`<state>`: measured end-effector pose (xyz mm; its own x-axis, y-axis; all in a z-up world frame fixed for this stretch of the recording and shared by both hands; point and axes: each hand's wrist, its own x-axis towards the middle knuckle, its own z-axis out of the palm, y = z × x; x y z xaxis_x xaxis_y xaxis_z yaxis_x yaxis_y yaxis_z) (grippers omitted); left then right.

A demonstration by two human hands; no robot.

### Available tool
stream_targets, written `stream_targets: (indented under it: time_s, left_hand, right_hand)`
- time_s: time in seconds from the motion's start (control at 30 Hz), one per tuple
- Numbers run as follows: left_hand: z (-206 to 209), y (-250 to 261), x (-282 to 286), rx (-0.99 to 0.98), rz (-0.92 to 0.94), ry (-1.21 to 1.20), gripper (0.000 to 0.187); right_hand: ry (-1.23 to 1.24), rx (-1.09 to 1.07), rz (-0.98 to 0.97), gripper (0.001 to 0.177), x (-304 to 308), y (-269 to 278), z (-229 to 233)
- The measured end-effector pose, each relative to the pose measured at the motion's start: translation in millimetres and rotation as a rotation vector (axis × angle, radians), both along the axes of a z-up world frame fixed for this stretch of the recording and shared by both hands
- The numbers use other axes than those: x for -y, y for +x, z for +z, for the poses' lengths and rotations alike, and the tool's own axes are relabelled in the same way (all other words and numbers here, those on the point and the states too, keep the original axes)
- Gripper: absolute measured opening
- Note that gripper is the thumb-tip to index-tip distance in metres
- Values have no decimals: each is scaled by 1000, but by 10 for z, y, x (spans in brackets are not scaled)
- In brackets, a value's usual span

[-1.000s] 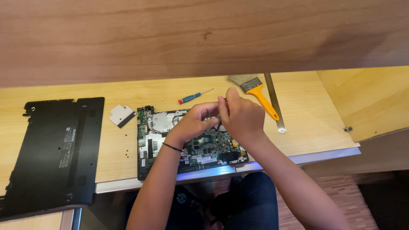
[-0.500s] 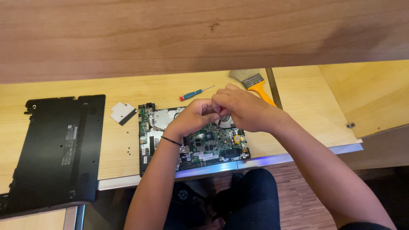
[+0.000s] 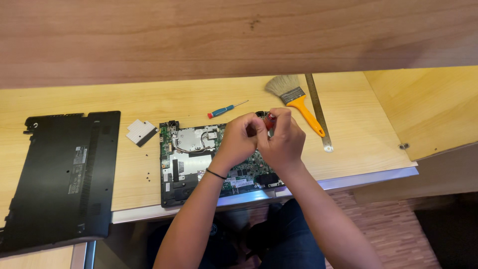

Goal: The person uses a screwdriver to remove screws from the internal components of a disassembled laptop motherboard. They carefully unscrew various parts, including the fan and other hardware, while the laptop casing and other tools rest on the wooden desk.

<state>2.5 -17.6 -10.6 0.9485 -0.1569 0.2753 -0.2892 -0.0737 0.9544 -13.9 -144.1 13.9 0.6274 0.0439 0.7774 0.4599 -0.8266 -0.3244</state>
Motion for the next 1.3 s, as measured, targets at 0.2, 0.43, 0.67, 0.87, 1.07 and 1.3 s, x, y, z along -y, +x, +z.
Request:
stream_targets:
  time_s: [0.2,0.43,0.67,0.87,1.07,1.3]
  left_hand:
    - [82,-40,-3,56,60,52,15]
    - [454,-342,-277,-38,-19,284,25]
    - [139,-352,-435,14,96,444,25]
    - [148,-570,-442,113,190,408,21]
    - [26,-856,-348,270,293,430,19]
    - [-67,-905,-250,362,370,442,18]
  right_hand:
    - [-145,60,-21,38,-50,-37,131]
    - [-137,132,11,40,-115,-32,81]
    - [-120,261,-5,50,-70,36,-221]
    - [-19,165,-16,45,-24,40,-320]
    - [65,-116,171,36,147,112,-225]
    - [-62,-253,571,31,195,257,-285]
